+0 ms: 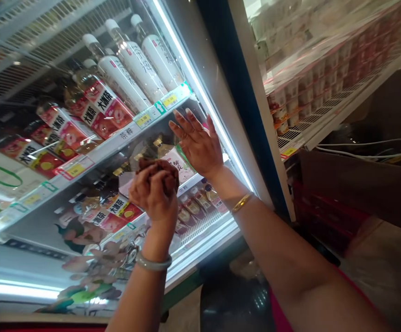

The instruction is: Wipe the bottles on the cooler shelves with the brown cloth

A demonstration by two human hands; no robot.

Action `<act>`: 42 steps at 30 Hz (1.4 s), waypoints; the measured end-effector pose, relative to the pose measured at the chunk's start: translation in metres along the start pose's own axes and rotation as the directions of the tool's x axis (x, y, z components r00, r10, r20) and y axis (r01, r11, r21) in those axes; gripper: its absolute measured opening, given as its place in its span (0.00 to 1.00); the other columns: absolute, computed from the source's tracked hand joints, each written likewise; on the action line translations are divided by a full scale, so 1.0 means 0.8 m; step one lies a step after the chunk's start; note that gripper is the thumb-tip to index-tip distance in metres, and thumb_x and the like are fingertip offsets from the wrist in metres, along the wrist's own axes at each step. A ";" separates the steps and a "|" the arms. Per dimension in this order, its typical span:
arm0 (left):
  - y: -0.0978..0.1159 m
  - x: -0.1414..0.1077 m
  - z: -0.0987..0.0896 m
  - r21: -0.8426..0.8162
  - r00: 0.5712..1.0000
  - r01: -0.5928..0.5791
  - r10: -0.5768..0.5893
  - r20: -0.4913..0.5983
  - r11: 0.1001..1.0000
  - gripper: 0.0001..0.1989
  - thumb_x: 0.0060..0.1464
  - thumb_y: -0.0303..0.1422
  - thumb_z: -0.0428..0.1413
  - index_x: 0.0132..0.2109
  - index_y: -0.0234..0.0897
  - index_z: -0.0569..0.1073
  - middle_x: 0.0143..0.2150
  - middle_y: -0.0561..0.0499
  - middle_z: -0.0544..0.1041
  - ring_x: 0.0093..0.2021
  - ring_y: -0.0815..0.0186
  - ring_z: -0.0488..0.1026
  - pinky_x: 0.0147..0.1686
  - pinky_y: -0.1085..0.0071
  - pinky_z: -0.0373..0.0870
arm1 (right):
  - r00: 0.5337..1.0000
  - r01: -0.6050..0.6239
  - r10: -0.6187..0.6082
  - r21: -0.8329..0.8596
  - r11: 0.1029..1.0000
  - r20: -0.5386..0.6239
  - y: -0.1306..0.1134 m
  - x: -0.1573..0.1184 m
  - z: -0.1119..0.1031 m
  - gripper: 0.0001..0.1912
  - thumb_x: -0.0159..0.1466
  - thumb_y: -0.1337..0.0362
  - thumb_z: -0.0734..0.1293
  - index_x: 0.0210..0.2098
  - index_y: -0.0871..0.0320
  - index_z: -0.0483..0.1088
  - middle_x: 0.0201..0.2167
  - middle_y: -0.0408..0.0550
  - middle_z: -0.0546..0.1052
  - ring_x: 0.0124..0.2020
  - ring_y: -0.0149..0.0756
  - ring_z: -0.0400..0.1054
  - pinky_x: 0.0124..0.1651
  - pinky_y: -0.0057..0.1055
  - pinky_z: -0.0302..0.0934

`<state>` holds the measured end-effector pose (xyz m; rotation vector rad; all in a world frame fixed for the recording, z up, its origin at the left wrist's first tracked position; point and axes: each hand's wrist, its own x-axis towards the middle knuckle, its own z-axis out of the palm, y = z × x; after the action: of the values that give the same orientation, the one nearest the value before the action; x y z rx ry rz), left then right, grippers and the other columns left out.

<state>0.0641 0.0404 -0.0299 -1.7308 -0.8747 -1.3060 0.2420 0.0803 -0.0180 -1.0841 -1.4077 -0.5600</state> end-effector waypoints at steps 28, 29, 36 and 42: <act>0.031 -0.076 0.018 -0.167 0.884 -0.374 0.405 0.233 0.912 0.06 0.62 0.34 0.62 0.46 0.47 0.80 0.50 0.49 0.83 0.57 0.57 0.74 0.66 0.55 0.57 | 1.000 0.022 -0.022 0.066 0.998 0.003 0.016 -0.008 0.008 0.27 0.76 0.62 0.51 0.71 0.40 0.57 0.74 0.34 0.56 0.77 0.34 0.44 0.81 0.52 0.27; 0.026 -0.089 0.011 -0.201 0.860 -0.402 0.444 0.253 0.893 0.06 0.62 0.32 0.62 0.45 0.48 0.80 0.50 0.50 0.83 0.57 0.58 0.75 0.66 0.56 0.57 | 1.000 0.021 -0.021 0.070 0.997 0.007 0.016 -0.009 0.006 0.27 0.76 0.62 0.51 0.71 0.40 0.57 0.74 0.34 0.56 0.77 0.34 0.44 0.81 0.52 0.27; 0.012 -0.031 0.005 -0.043 0.996 -0.044 0.047 0.076 0.998 0.12 0.63 0.34 0.59 0.52 0.45 0.80 0.56 0.44 0.81 0.62 0.55 0.71 0.66 0.57 0.59 | 0.998 0.000 -0.004 0.084 0.996 0.058 0.016 -0.014 -0.001 0.27 0.75 0.59 0.51 0.71 0.41 0.57 0.74 0.34 0.58 0.77 0.34 0.43 0.81 0.50 0.30; 0.049 0.013 0.033 -0.099 0.994 0.089 -0.082 0.071 0.991 0.28 0.59 0.25 0.53 0.67 0.35 0.68 0.64 0.39 0.75 0.69 0.55 0.66 0.71 0.53 0.53 | 0.998 -0.034 0.042 0.198 0.980 -0.036 0.005 -0.020 -0.002 0.27 0.76 0.56 0.48 0.70 0.47 0.61 0.73 0.42 0.61 0.77 0.37 0.44 0.79 0.51 0.33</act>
<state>0.1121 0.0469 -0.0314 -1.8434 -0.9432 -1.3770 0.2438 0.0760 -0.0336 -0.9337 -1.3731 -0.4026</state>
